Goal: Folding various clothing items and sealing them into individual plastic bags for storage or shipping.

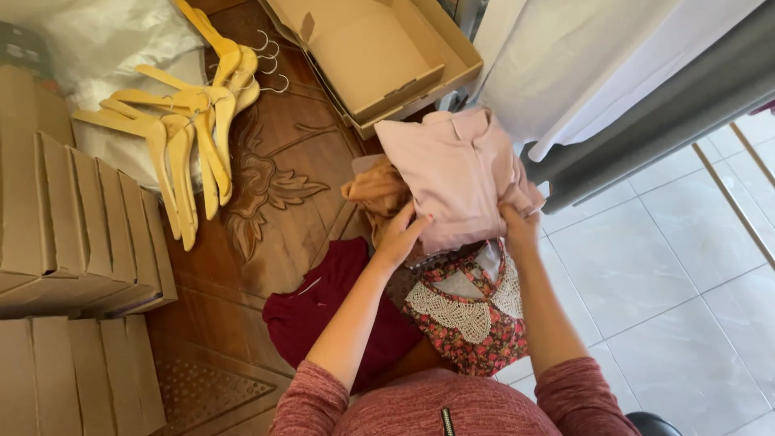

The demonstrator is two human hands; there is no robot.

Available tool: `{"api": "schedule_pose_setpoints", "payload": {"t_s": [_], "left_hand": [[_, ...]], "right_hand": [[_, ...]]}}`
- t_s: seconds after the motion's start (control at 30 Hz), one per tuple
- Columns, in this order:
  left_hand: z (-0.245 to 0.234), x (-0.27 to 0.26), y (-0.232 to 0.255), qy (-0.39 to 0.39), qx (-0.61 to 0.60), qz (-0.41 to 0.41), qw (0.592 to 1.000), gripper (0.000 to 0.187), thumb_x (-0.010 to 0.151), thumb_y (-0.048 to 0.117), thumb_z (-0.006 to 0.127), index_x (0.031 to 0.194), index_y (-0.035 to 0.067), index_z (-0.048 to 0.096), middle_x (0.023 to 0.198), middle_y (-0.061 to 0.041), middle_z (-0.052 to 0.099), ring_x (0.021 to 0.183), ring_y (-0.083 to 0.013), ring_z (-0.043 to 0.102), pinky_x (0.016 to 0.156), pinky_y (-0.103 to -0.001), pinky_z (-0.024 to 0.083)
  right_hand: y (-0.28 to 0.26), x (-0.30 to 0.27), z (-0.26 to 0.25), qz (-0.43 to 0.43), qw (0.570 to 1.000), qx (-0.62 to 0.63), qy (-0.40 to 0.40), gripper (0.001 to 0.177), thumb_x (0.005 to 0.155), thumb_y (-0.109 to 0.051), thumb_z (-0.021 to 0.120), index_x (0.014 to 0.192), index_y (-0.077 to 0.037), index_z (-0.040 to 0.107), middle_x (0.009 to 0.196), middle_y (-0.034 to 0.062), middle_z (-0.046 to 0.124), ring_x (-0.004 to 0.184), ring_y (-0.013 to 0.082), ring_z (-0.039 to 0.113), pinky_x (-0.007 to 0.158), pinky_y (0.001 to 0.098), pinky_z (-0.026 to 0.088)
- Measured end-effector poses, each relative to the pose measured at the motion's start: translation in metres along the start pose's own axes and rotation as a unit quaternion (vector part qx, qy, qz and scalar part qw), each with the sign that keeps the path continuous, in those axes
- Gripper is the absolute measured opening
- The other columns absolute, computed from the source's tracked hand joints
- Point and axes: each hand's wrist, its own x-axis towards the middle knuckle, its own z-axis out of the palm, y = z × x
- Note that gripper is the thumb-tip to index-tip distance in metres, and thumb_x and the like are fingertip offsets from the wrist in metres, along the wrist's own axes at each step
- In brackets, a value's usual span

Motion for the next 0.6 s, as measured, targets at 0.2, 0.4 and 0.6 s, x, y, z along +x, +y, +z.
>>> {"api": "schedule_pose_setpoints", "payload": {"t_s": [0.2,0.4,0.6], "left_hand": [[-0.039,0.016,-0.044,0.030,-0.194,-0.096,0.976,0.076,0.103,0.054,0.053,0.155,-0.002,0.050,0.139,-0.028,0.048,0.119,-0.0343,0.047,0.108,-0.053,0.038],[-0.125,-0.078,-0.034,0.025,-0.352,-0.021,0.936,0.087,0.097,0.068,0.049,0.157,0.005,0.039,0.163,-0.013,0.041,0.145,-0.0258,0.045,0.120,-0.042,0.034],[-0.190,-0.267,-0.065,0.204,-0.091,-0.049,0.973,0.075,0.086,0.037,0.079,0.143,-0.004,0.051,0.138,-0.014,0.064,0.124,-0.0237,0.061,0.105,-0.038,0.048]], "right_hand": [[-0.058,-0.022,0.040,0.034,0.983,0.176,-0.049,0.056,0.078,0.009,0.062,0.132,-0.005,0.055,0.122,0.0109,0.065,0.110,0.0237,0.068,0.095,0.0388,0.058],[-0.054,-0.110,0.106,0.151,0.958,0.215,-0.113,0.051,0.081,0.002,0.063,0.132,0.002,0.058,0.125,0.0162,0.067,0.114,0.0293,0.068,0.101,0.0444,0.057],[0.040,-0.213,0.092,-0.260,0.842,-0.313,-0.354,0.031,0.086,-0.005,0.071,0.117,-0.006,0.069,0.115,0.0114,0.073,0.110,0.0230,0.071,0.097,0.0352,0.058]]}}
